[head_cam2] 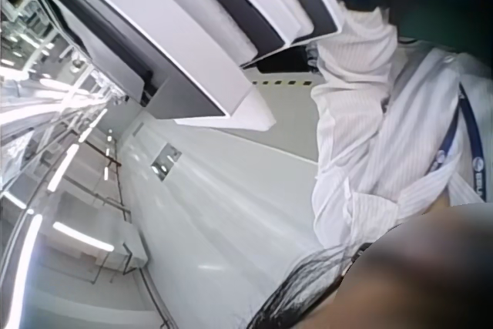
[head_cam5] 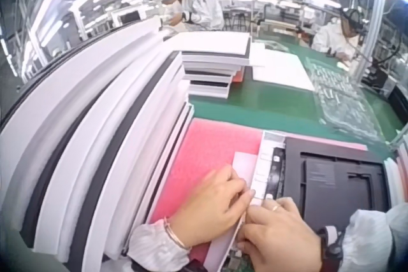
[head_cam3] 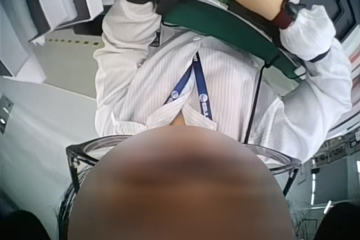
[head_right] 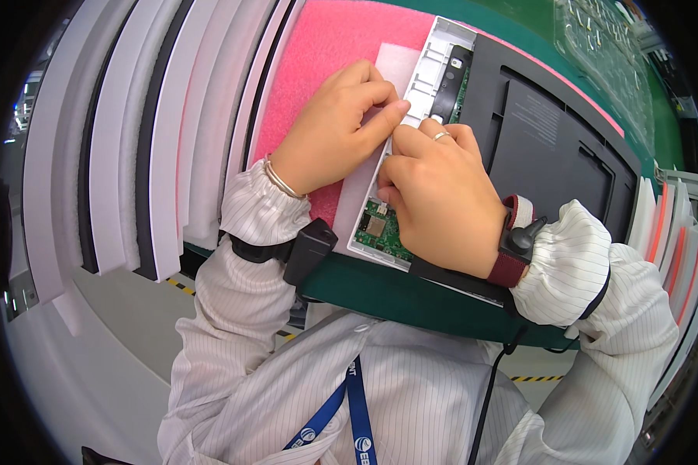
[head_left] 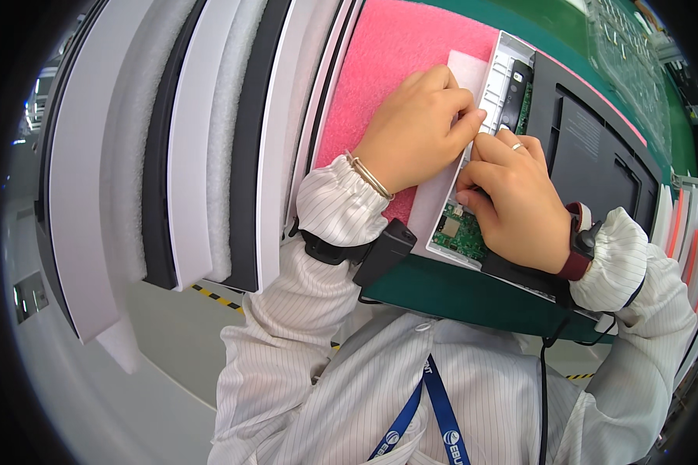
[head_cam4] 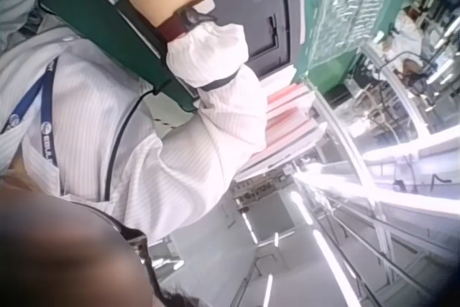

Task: The person assembles an electronic device by connecting a ribbon cable to a circuit board, placing a black back cover over the assembly, and securing it. They then flip the unit and place a white protective sheet over the screen before stacking the finished unit.

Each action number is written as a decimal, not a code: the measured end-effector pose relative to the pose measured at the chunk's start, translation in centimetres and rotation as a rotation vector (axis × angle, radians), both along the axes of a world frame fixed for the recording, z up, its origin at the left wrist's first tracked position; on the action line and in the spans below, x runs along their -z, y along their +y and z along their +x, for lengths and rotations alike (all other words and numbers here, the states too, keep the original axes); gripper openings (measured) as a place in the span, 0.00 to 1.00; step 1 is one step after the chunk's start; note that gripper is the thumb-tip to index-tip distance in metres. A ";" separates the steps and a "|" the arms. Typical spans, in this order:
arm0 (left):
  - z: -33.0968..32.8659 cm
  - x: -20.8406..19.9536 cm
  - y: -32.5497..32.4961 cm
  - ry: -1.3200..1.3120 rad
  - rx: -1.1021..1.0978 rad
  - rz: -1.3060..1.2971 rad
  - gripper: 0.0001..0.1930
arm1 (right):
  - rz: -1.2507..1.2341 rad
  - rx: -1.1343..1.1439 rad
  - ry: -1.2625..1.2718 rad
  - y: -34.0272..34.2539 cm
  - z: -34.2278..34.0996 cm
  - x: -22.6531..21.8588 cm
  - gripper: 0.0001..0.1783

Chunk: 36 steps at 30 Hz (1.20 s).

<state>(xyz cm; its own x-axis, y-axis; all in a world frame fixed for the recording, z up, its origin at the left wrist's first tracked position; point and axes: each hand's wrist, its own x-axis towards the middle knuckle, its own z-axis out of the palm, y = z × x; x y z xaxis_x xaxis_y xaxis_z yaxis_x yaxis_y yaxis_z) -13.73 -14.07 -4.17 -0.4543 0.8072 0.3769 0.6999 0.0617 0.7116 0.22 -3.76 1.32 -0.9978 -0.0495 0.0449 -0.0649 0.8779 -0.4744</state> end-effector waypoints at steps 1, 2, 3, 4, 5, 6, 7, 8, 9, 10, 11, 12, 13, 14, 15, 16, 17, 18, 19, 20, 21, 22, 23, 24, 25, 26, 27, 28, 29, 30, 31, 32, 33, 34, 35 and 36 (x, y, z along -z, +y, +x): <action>0.0 0.0 0.0 -0.005 0.000 0.000 0.11 | 0.000 0.004 -0.006 0.0 0.0 -0.1 0.02; 0.0 0.0 0.0 -0.011 0.000 0.000 0.11 | 0.000 0.009 -0.011 -0.1 0.0 -0.2 0.02; 0.0 0.0 0.0 -0.018 -0.001 -0.004 0.11 | -0.004 0.011 -0.014 -0.1 0.0 -0.2 0.02; 0.0 -0.1 0.0 -0.025 -0.002 -0.008 0.11 | -0.008 0.013 -0.016 -0.2 0.0 -0.2 0.02; 0.0 -0.2 0.0 -0.032 -0.003 -0.012 0.11 | -0.011 0.015 -0.018 -0.2 0.0 -0.2 0.02; 0.0 -0.2 0.0 -0.034 0.002 -0.011 0.11 | -0.007 0.014 -0.026 -0.2 0.0 -0.2 0.02; 0.0 -0.2 0.0 -0.037 0.007 -0.011 0.12 | -0.004 0.012 -0.034 -0.2 0.1 -0.3 0.02; 0.0 -0.1 0.0 -0.040 0.012 -0.010 0.12 | 0.000 0.011 -0.042 -0.2 0.1 -0.4 0.02; 0.0 -0.1 0.0 -0.033 0.010 -0.012 0.12 | -0.002 0.005 -0.045 -0.1 0.0 -0.5 0.02; 0.0 -0.1 0.0 -0.026 0.008 -0.013 0.12 | -0.004 -0.001 -0.049 0.0 0.0 -0.6 0.02; 0.0 -0.1 0.0 -0.019 0.005 -0.015 0.12 | -0.005 -0.006 -0.053 0.1 0.0 -0.6 0.02; 0.0 -0.1 0.0 -0.018 0.003 -0.013 0.12 | -0.009 -0.007 -0.047 0.1 0.0 -0.5 0.02; 0.0 -0.2 0.0 -0.017 0.001 -0.011 0.12 | -0.013 -0.008 -0.041 0.0 0.0 -0.5 0.02; 0.0 -0.2 0.0 -0.016 -0.002 -0.009 0.12 | -0.017 -0.009 -0.034 0.0 0.0 -0.5 0.02; 0.0 -0.2 0.0 -0.018 0.001 -0.010 0.12 | -0.009 -0.002 -0.035 0.0 0.0 -0.5 0.02; 0.0 -0.2 0.0 -0.020 0.004 -0.012 0.12 | -0.001 0.004 -0.036 -0.1 0.1 -0.5 0.01; 0.0 -0.2 0.0 -0.022 0.006 -0.013 0.12 | 0.007 0.011 -0.036 -0.2 0.1 -0.5 0.01; 0.0 -0.2 0.1 -0.023 0.006 -0.013 0.12 | -0.002 0.020 -0.039 -0.2 0.1 -0.5 0.01; -0.1 -0.1 0.1 -0.023 0.006 -0.012 0.12 | -0.011 0.029 -0.041 -0.3 0.1 -0.5 0.01; -0.1 0.0 0.1 -0.023 0.006 -0.012 0.12 | -0.020 0.038 -0.044 -0.3 0.0 -0.4 0.01; -0.1 0.0 0.1 -0.021 0.006 -0.010 0.12 | -0.019 0.042 -0.031 -0.4 0.1 -0.4 0.01; -0.1 0.0 0.1 -0.020 0.006 -0.008 0.12 | -0.018 0.046 -0.018 -0.5 0.1 -0.3 0.01; -0.1 0.0 0.1 -0.018 0.006 -0.006 0.12 | -0.017 0.049 -0.005 -0.6 0.2 -0.2 0.01; -0.1 0.0 0.1 -0.019 0.007 -0.006 0.12 | -0.010 0.055 -0.010 -0.7 0.2 -0.3 0.01; 0.0 -0.1 0.2 -0.019 0.007 -0.006 0.12 | -0.003 0.061 -0.015 -0.8 0.2 -0.3 0.01; 0.0 -0.1 0.2 -0.020 0.007 -0.006 0.12 | 0.004 0.067 -0.020 -0.9 0.2 -0.3 0.01; 0.0 0.0 0.2 -0.015 0.006 -0.005 0.12 | -0.002 0.069 -0.018 -0.9 0.2 -0.2 0.01; 0.0 0.0 0.3 -0.011 0.005 -0.003 0.12 | -0.008 0.071 -0.015 -1.0 0.3 -0.1 0.02; 0.0 0.1 0.3 -0.006 0.005 -0.002 0.12 | -0.013 0.074 -0.012 -1.0 0.3 0.1 0.04; 0.0 0.1 0.3 -0.003 0.004 -0.002 0.12 | -0.014 0.074 -0.007 -1.0 0.3 0.1 0.04; 0.0 0.0 0.3 0.001 0.003 -0.002 0.12 | -0.015 0.075 -0.003 -1.1 0.3 0.1 0.04; 0.0 0.0 0.4 0.005 0.003 -0.002 0.12 | -0.017 0.076 0.002 -1.1 0.3 0.1 0.04; 0.0 0.0 0.4 0.008 0.004 0.000 0.12 | -0.018 0.078 0.004 -1.1 0.3 0.1 0.05; 0.0 0.0 0.4 0.011 0.005 0.001 0.12 | -0.019 0.080 0.006 -1.1 0.3 0.1 0.05; -0.1 0.0 0.4 0.014 0.007 0.003 0.12 | -0.020 0.083 0.007 -1.1 0.3 0.0 0.05; -0.1 0.1 0.5 0.017 0.004 0.006 0.12 | -0.019 0.083 0.003 -1.1 0.3 0.1 0.05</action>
<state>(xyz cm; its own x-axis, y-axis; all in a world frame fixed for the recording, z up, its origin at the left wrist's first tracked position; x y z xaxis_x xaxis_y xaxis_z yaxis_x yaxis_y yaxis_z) -13.79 -13.62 -4.29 -0.4449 0.8065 0.3894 0.7118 0.0546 0.7002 0.51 -4.86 1.27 -0.9983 0.0342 0.0481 0.0062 0.8714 -0.4906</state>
